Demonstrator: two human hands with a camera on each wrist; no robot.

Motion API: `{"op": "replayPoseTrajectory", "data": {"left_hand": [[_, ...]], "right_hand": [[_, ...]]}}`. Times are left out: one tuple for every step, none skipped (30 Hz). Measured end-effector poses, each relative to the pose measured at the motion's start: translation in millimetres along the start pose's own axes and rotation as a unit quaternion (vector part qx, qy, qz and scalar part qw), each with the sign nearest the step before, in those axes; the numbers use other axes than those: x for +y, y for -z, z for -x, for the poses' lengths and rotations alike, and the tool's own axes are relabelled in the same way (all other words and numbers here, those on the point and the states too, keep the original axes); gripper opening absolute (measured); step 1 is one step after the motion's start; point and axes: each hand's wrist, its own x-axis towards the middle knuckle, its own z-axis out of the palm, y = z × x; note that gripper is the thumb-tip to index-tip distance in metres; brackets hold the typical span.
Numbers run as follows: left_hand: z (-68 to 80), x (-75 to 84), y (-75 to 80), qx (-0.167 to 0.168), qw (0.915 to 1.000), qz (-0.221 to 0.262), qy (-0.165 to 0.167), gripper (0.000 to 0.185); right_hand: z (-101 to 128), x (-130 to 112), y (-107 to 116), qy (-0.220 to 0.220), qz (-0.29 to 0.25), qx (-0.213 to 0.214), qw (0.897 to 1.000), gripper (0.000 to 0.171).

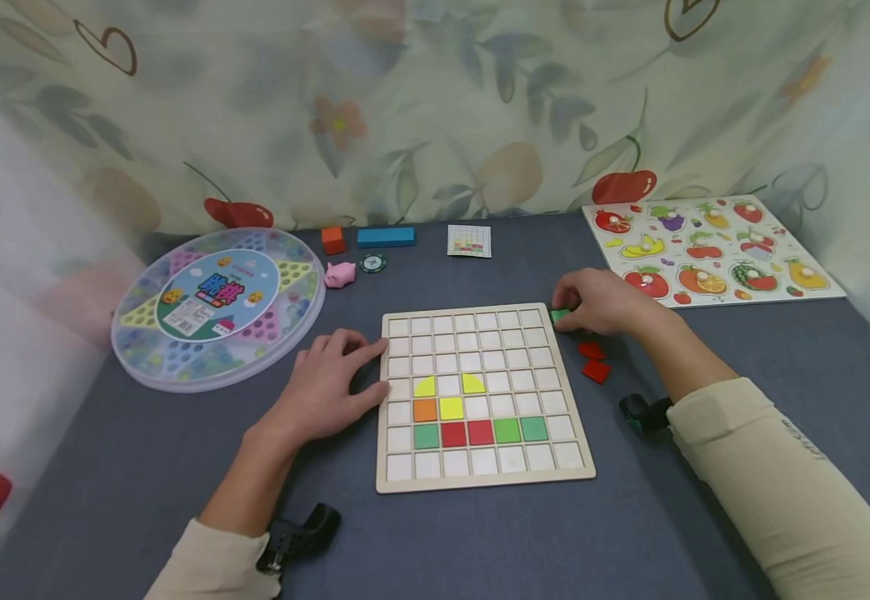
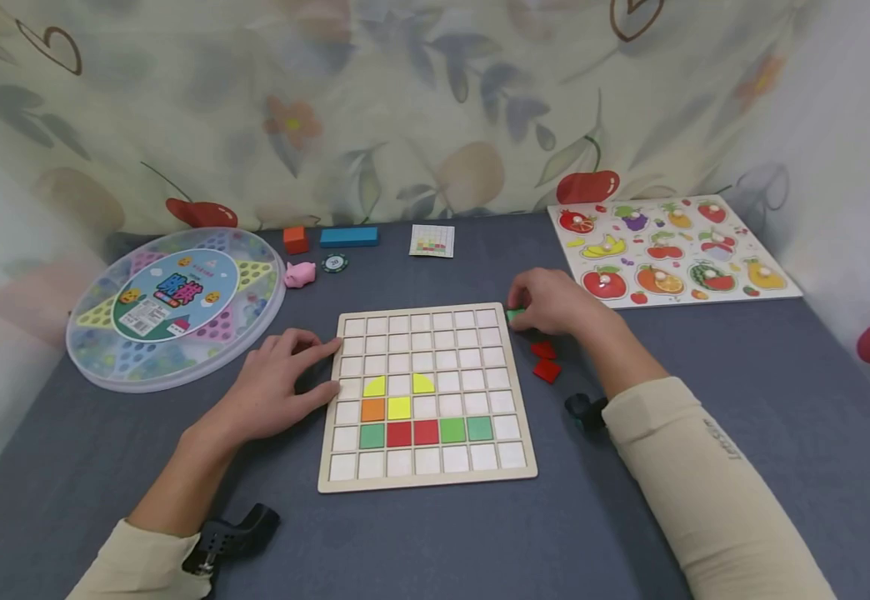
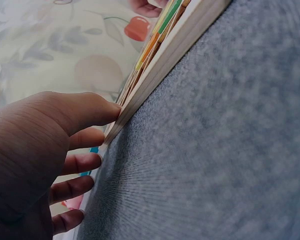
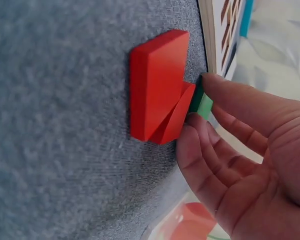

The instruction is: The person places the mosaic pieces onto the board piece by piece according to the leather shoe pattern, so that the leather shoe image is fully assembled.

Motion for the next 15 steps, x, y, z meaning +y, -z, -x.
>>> {"op": "replayPoseTrajectory", "data": {"left_hand": [[0.2,0.0,0.0,0.001,1.0,0.001,0.0,0.065],[0.5,0.0,0.0,0.001,1.0,0.001,0.001,0.065],[0.8,0.2,0.2,0.001,1.0,0.001,0.001,0.065],[0.9,0.4,0.4,0.001,1.0,0.001,0.002,0.065],[1.0,0.5,0.5,0.001,1.0,0.001,0.002,0.065],[0.9,0.5,0.5,0.001,1.0,0.002,0.002,0.064],[0.8,0.5,0.5,0.0,1.0,0.003,0.002,0.065],[0.8,0.7,0.7,0.0,1.0,0.003,0.003,0.065],[0.7,0.8,0.9,-0.001,1.0,0.004,0.004,0.065],[0.6,0.7,0.9,-0.001,1.0,0.003,0.003,0.065],[0.6,0.8,0.9,-0.001,1.0,0.003,0.003,0.066],[0.5,0.8,1.0,-0.002,1.0,0.003,0.004,0.066],[0.4,0.8,1.3,-0.004,1.0,0.004,0.004,0.067],[0.4,0.9,1.4,-0.004,1.0,0.004,0.004,0.067],[0.2,0.7,1.4,-0.004,1.0,0.003,0.004,0.066]], "right_hand": [[0,0,0,-0.001,-0.002,0.001,1.0,0.021],[0,0,0,-0.002,-0.004,0.003,1.0,0.021],[0,0,-1,-0.003,-0.007,0.006,1.0,0.021],[0,0,-1,-0.003,-0.01,0.008,1.0,0.021],[0,0,-1,-0.004,-0.017,0.01,1.0,0.02],[0,0,-1,-0.004,-0.024,0.012,1.0,0.02],[1,0,-1,-0.003,-0.033,0.013,0.999,0.019],[2,0,-1,-0.003,-0.041,0.015,0.999,0.017],[3,0,-1,-0.001,-0.05,0.017,0.999,0.015],[4,0,-1,0.0,-0.057,0.02,0.998,0.013],[5,-1,0,0.003,-0.066,0.024,0.998,0.012],[7,-2,1,0.006,-0.072,0.028,0.997,0.011],[8,-4,1,0.01,-0.079,0.032,0.996,0.011],[10,-6,2,0.013,-0.089,0.034,0.995,0.011],[11,-10,2,0.017,-0.098,0.034,0.994,0.012]]}}
